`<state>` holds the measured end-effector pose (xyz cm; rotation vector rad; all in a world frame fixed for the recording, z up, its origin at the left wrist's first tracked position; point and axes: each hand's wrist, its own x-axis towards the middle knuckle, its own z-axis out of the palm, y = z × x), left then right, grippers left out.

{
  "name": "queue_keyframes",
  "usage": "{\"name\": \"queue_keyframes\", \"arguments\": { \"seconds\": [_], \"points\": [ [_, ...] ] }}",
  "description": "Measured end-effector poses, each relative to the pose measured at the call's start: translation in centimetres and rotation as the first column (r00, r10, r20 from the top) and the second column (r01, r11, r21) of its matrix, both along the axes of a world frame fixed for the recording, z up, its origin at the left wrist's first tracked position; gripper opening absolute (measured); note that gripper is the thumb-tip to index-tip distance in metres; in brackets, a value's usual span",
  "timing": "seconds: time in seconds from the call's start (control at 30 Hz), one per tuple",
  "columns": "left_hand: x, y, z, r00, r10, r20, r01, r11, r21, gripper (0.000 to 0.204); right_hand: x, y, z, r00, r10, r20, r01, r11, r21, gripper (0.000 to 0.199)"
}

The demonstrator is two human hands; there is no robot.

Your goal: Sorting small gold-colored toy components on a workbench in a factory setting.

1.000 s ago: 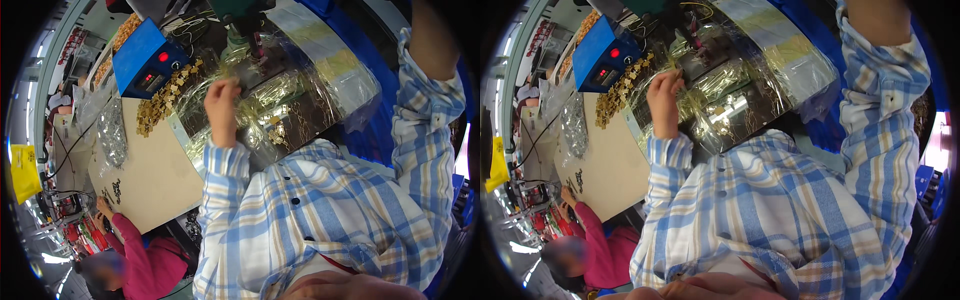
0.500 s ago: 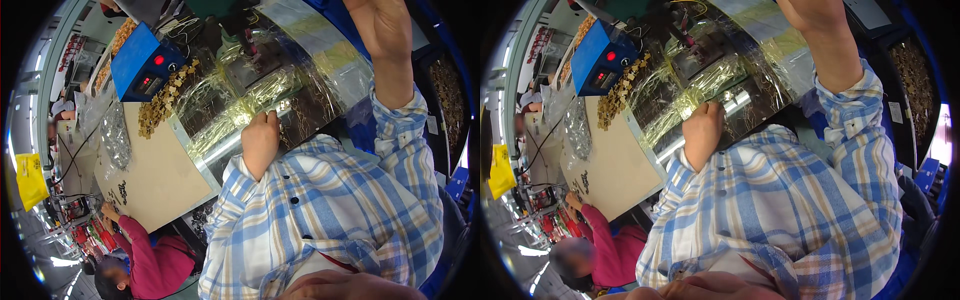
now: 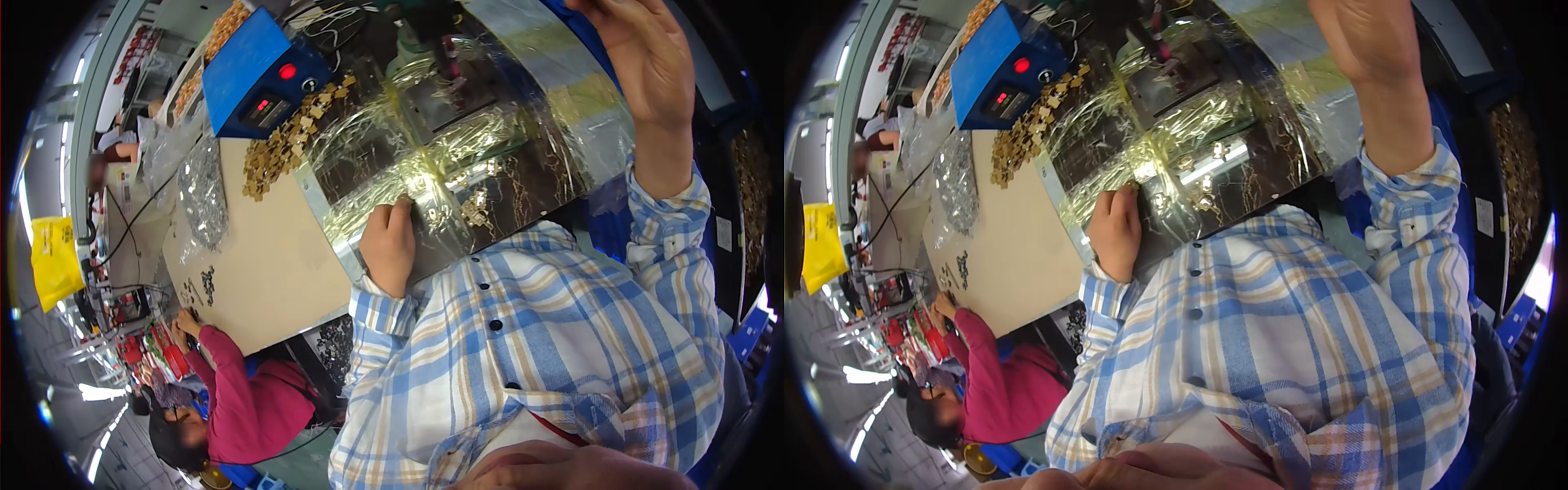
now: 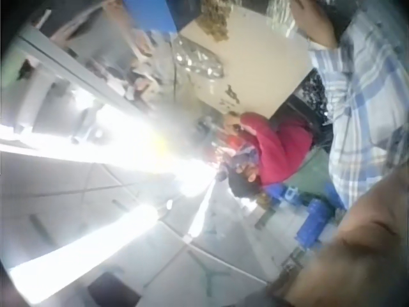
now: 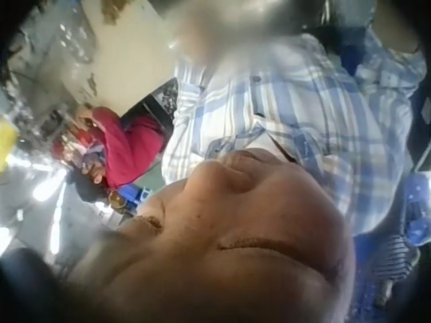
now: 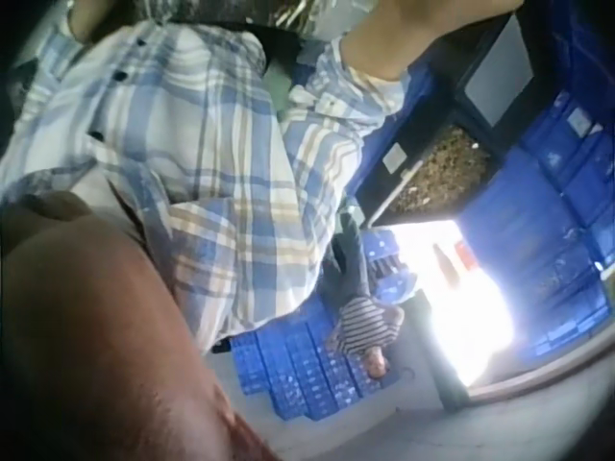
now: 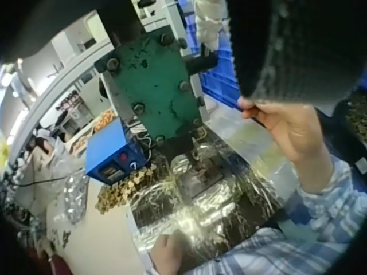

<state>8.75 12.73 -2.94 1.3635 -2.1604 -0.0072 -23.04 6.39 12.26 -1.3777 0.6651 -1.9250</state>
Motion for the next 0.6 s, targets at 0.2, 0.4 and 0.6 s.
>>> {"name": "queue_keyframes", "arguments": {
  "seconds": [0.2,0.4,0.6],
  "points": [
    [1.7,1.4,0.2,0.980,0.097,-0.172,-0.057,0.973,0.224,0.018,-1.2,-3.0,-2.3,0.966,0.215,0.145,-0.197,0.972,-0.127,0.026],
    [2.5,0.2,-0.7,0.904,0.116,-0.411,0.002,0.961,0.275,0.007,-1.4,-1.2,0.1,0.989,0.128,0.077,-0.097,0.941,-0.325,0.034],
    [3.0,0.0,-0.5,0.918,0.087,-0.386,0.021,0.963,0.268,0.009,-1.7,-1.6,0.2,0.990,0.135,0.040,-0.114,0.937,-0.330,0.035]
  ]
}}
